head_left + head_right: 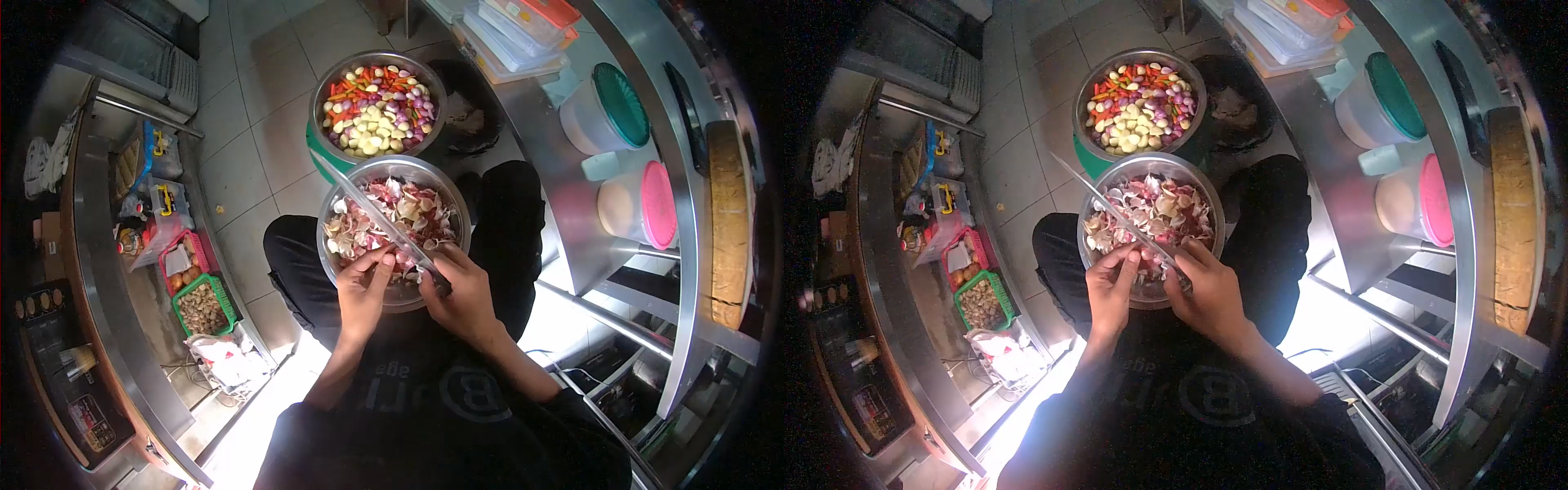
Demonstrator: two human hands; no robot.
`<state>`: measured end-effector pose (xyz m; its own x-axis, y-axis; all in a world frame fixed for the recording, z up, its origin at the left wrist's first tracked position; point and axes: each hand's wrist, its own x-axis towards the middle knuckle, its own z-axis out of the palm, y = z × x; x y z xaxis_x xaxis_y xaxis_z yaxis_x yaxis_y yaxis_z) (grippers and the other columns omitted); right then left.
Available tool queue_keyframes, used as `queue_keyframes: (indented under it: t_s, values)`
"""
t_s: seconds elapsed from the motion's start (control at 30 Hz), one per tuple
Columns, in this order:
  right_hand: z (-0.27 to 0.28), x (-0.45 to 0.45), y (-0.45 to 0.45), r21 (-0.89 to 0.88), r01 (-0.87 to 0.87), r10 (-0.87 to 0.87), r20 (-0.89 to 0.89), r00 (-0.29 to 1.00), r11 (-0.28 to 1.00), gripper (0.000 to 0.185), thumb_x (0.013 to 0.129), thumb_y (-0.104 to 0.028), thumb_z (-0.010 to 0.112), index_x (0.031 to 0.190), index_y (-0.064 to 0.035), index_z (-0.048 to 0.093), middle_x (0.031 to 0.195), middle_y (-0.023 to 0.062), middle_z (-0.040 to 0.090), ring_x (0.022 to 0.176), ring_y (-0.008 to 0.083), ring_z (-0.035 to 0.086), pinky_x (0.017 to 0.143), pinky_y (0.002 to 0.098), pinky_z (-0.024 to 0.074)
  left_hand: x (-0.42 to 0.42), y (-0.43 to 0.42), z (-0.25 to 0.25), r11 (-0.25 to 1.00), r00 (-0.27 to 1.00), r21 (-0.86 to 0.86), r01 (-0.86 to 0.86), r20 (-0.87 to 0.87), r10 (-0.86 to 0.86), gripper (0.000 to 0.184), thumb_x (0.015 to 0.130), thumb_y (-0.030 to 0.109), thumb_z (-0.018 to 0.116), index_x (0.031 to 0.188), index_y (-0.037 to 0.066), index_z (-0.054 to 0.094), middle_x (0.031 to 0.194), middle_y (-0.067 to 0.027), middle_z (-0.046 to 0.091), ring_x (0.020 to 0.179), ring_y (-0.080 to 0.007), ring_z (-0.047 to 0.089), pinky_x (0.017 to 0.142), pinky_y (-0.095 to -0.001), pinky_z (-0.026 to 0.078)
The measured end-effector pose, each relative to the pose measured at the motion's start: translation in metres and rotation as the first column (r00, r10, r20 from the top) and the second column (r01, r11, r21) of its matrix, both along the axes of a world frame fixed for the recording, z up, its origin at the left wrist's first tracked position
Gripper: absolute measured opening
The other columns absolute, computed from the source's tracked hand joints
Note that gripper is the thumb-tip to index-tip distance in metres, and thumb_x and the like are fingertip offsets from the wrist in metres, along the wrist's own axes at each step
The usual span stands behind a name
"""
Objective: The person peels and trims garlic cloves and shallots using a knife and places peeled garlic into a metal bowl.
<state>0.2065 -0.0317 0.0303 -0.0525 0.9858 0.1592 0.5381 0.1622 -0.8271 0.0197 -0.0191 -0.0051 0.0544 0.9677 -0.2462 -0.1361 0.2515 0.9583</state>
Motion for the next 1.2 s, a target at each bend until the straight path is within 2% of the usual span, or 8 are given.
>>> queue_keyframes:
  t_s: [0.07, 0.47, 0.7, 0.77, 0.9, 0.97, 1.1, 1.2]
  values:
    - [-0.001, 0.0, 0.0, -0.011, -0.013, 0.013, 0.009, 1.0, 1.0, 0.028, 0.094, -0.01, 0.073, 0.122, -0.0061, 0.072, 0.114, 0.0176, 0.069, 0.09, 0.0423, 0.074, 0.072, 0.0489, 0.0602, 0.008, 0.0, 0.008, 0.998, 0.994, 0.026, -0.058, 0.094, 0.055, 0.028, 0.104, 0.001, 0.074, 0.13, -0.009, 0.073, 0.118, -0.0121, 0.078, 0.105, -0.0145, 0.073, 0.095, -0.0294, 0.059]
    - [-0.01, -0.014, -0.007, 0.005, 0.016, -0.017, 0.255, 0.967, 1.0, 0.028, 0.095, -0.014, 0.069, 0.119, -0.0004, 0.062, 0.127, 0.0177, 0.063, 0.077, 0.0393, 0.073, 0.061, 0.0474, 0.0599, 0.009, -0.007, 0.003, 0.996, 1.0, 0.094, -0.008, 0.021, 0.006, 0.024, 0.099, -0.007, 0.076, 0.123, -0.01, 0.072, 0.117, -0.0125, 0.077, 0.106, -0.0158, 0.073, 0.097, -0.0299, 0.058]
    - [-0.008, -0.011, -0.002, 0.012, 0.042, -0.044, 0.199, 0.979, 0.999, 0.027, 0.096, -0.013, 0.068, 0.117, 0.0006, 0.06, 0.121, 0.019, 0.064, 0.081, 0.0424, 0.073, 0.063, 0.0478, 0.06, 0.012, -0.005, 0.01, 0.994, 0.997, 0.088, 0.06, -0.057, -0.055, 0.028, 0.1, -0.001, 0.077, 0.128, -0.006, 0.074, 0.114, -0.0095, 0.079, 0.106, -0.0146, 0.073, 0.097, -0.0287, 0.058]
    - [-0.006, -0.008, 0.0, -0.008, 0.071, -0.069, 0.142, 0.987, 0.997, 0.029, 0.095, -0.013, 0.07, 0.119, -0.0005, 0.06, 0.116, 0.0189, 0.064, 0.087, 0.0442, 0.072, 0.068, 0.0496, 0.0597, 0.009, 0.002, 0.017, 0.992, 0.993, -0.053, 0.111, 0.045, -0.109, 0.032, 0.103, -0.001, 0.073, 0.135, -0.004, 0.071, 0.118, -0.0078, 0.076, 0.112, -0.0143, 0.069, 0.103, -0.0297, 0.054]
    - [0.001, -0.007, 0.004, -0.008, 0.129, -0.129, -0.014, 0.992, 0.992, 0.036, 0.086, -0.002, 0.074, 0.12, 0.003, 0.064, 0.114, 0.0232, 0.067, 0.095, 0.0475, 0.071, 0.079, 0.0475, 0.0593, 0.008, 0.004, 0.008, 0.988, 0.988, 0.067, 0.138, 0.068, -0.142, 0.037, 0.105, 0.002, 0.071, 0.142, -0.001, 0.069, 0.121, -0.0051, 0.074, 0.114, -0.0131, 0.067, 0.104, -0.0293, 0.052]
    - [0.002, -0.006, 0.003, -0.03, 0.111, -0.112, -0.029, 0.993, 0.993, 0.035, 0.087, -0.002, 0.073, 0.119, 0.0045, 0.064, 0.114, 0.0244, 0.067, 0.098, 0.0484, 0.071, 0.08, 0.0465, 0.059, 0.006, 0.002, 0.009, 0.989, 0.98, -0.072, 0.128, 0.164, -0.115, 0.038, 0.105, 0.002, 0.071, 0.143, -0.001, 0.068, 0.121, -0.0046, 0.072, 0.114, -0.0127, 0.065, 0.103, -0.0293, 0.051]
    - [-0.005, -0.007, 0.001, -0.008, 0.091, -0.091, 0.014, 0.996, 0.996, 0.031, 0.093, -0.012, 0.071, 0.121, -0.0025, 0.062, 0.113, 0.0189, 0.066, 0.093, 0.0457, 0.071, 0.073, 0.0516, 0.0582, 0.003, 0.002, 0.006, 0.985, 0.971, -0.118, 0.128, 0.219, -0.1, 0.039, 0.106, 0.003, 0.071, 0.144, -0.002, 0.067, 0.118, -0.0045, 0.072, 0.111, -0.0127, 0.066, 0.099, -0.0295, 0.053]
    - [-0.006, -0.01, 0.0, -0.007, 0.075, -0.075, 0.002, 0.997, 0.997, 0.03, 0.094, -0.012, 0.07, 0.121, -0.0026, 0.062, 0.113, 0.0189, 0.065, 0.093, 0.0456, 0.071, 0.074, 0.0521, 0.058, 0.005, 0.004, 0.011, 0.993, 0.988, -0.019, 0.112, 0.11, -0.11, 0.036, 0.107, 0.005, 0.069, 0.142, -0.003, 0.068, 0.114, -0.0048, 0.073, 0.106, -0.0129, 0.067, 0.095, -0.03, 0.054]
